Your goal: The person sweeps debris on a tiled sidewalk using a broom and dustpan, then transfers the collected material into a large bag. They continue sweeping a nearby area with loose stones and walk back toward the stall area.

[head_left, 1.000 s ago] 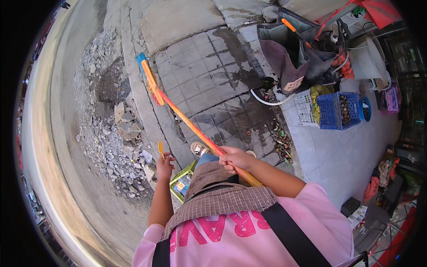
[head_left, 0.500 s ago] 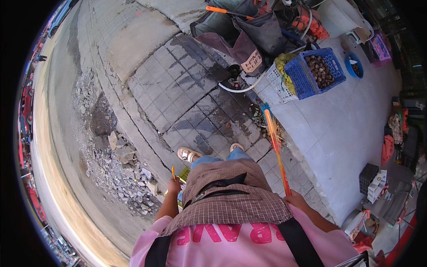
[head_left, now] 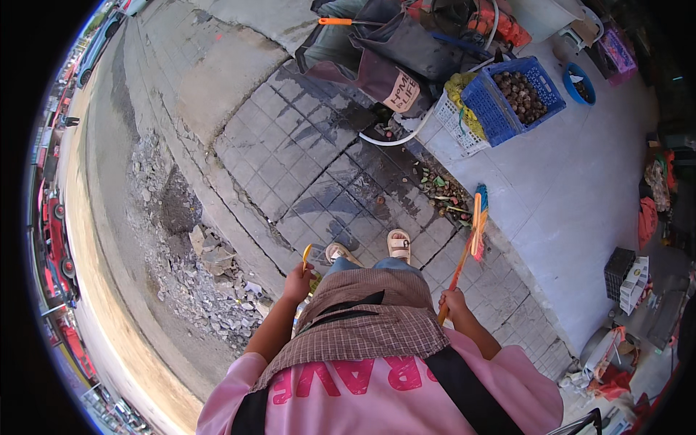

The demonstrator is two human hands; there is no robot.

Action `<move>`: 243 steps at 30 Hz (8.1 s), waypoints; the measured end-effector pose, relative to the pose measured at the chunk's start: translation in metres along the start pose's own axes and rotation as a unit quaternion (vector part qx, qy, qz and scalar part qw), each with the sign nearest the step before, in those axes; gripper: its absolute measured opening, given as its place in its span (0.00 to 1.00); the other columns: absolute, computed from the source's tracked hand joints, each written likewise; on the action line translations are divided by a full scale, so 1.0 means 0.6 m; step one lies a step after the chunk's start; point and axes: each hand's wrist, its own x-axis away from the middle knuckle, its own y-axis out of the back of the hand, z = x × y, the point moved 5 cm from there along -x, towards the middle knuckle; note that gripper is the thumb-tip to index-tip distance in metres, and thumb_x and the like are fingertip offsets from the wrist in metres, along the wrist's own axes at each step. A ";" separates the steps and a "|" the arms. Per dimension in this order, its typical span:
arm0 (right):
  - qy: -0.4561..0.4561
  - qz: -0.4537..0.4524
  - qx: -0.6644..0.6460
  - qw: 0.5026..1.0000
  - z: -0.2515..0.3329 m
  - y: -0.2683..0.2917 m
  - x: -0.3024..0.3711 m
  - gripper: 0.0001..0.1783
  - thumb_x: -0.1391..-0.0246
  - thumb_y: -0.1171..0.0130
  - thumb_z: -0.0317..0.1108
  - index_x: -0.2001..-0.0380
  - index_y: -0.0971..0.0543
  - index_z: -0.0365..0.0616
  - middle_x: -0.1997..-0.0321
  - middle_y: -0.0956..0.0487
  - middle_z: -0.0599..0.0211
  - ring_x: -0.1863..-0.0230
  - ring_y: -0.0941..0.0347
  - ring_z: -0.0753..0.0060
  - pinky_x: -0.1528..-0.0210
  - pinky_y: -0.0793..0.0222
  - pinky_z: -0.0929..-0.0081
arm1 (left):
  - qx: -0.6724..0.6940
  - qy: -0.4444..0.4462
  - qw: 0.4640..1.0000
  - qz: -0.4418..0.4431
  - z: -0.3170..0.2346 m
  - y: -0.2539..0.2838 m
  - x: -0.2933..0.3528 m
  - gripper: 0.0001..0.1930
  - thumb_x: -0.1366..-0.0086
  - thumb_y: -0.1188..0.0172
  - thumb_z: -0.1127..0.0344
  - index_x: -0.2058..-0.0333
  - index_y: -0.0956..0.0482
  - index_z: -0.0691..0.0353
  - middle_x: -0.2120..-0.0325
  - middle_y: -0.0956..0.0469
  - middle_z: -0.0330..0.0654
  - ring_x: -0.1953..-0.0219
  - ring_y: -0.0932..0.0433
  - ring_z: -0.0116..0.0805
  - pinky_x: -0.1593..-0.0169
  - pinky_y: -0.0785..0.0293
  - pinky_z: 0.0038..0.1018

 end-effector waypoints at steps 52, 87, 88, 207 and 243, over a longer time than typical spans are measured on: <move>0.102 0.057 0.018 0.993 0.275 -0.062 0.194 0.05 0.54 0.52 0.23 0.71 0.35 0.40 0.80 0.31 0.60 0.81 0.34 0.68 0.80 0.35 0.71 | -0.041 -0.104 0.980 -0.162 -0.133 0.079 -0.095 0.09 0.39 0.51 0.62 0.68 0.25 0.60 0.73 0.24 0.55 0.66 0.25 0.56 0.64 0.30 0.43; 0.134 -0.301 -0.631 0.703 0.908 -0.160 -0.242 0.27 0.46 0.57 0.61 0.52 0.33 0.55 0.73 0.27 0.67 0.80 0.31 0.75 0.83 0.45 0.82 | -0.454 0.022 0.890 0.019 -0.274 0.492 -0.671 0.18 0.37 0.56 0.55 0.75 0.23 0.60 0.76 0.22 0.49 0.71 0.22 0.49 0.65 0.28 0.41; 0.160 -0.305 -0.613 0.711 0.918 -0.134 -0.297 0.29 0.47 0.57 0.63 0.51 0.34 0.55 0.73 0.26 0.67 0.79 0.29 0.75 0.83 0.45 0.81 | -0.559 0.028 0.827 0.045 -0.343 0.486 -0.680 0.16 0.37 0.56 0.58 0.74 0.22 0.59 0.73 0.22 0.49 0.69 0.22 0.49 0.63 0.28 0.42; -0.260 -0.720 -0.116 0.632 0.339 -1.088 0.521 0.13 0.58 0.37 0.28 0.80 0.33 0.39 0.86 0.38 0.60 0.83 0.45 0.63 0.79 0.46 0.65 | -0.444 -0.653 0.570 0.228 -1.113 -0.100 -1.095 0.06 0.46 0.46 0.70 0.69 0.28 0.65 0.70 0.25 0.55 0.66 0.26 0.57 0.63 0.30 0.45; -0.172 -0.553 0.510 0.635 0.943 -1.004 0.524 0.02 0.55 0.49 0.26 0.77 0.31 0.45 0.78 0.31 0.66 0.74 0.30 0.66 0.66 0.34 0.70 | -0.303 -0.604 0.595 0.434 -1.191 0.202 -1.214 0.14 0.42 0.44 0.64 0.57 0.26 0.60 0.65 0.25 0.46 0.63 0.25 0.47 0.59 0.28 0.35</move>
